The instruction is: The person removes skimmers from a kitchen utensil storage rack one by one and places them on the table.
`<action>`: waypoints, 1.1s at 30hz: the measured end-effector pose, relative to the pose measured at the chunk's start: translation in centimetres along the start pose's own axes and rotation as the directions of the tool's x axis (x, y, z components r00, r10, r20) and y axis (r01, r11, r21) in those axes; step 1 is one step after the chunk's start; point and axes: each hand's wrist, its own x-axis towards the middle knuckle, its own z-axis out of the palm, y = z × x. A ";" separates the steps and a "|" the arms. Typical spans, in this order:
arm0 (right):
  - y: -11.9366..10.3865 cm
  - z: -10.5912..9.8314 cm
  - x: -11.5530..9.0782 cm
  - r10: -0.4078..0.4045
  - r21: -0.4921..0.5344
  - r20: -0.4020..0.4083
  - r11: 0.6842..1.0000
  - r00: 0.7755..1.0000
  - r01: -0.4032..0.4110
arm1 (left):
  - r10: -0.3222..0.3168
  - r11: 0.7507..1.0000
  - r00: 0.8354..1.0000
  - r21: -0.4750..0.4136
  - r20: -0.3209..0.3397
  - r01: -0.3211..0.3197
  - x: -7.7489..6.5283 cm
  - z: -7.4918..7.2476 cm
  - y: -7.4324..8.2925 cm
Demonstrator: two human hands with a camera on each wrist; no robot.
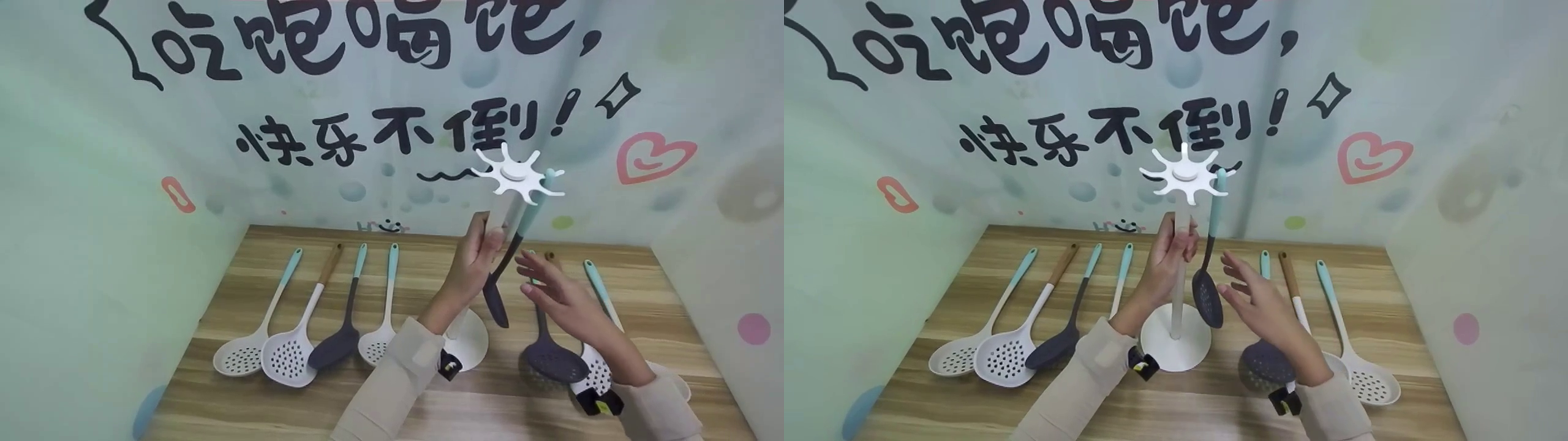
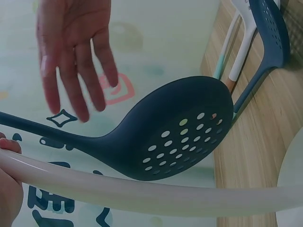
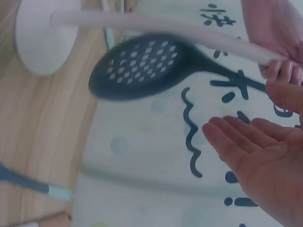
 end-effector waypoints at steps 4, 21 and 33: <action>-0.4 0.4 0.4 0.040 0.138 0.002 0.990 0.999 -0.040 | -0.004 1.000 1.000 -0.006 -0.005 0.004 -0.1 0.0 0.0; -0.8 2.4 1.0 0.013 0.333 -0.097 0.943 0.995 0.020 | 0.027 1.000 0.999 0.016 -0.024 -0.026 0.0 0.0 -0.2; -1.6 2.9 0.9 0.021 0.342 -0.120 0.939 0.993 0.022 | 0.021 1.000 1.000 -0.002 -0.021 -0.021 -0.1 0.1 -0.1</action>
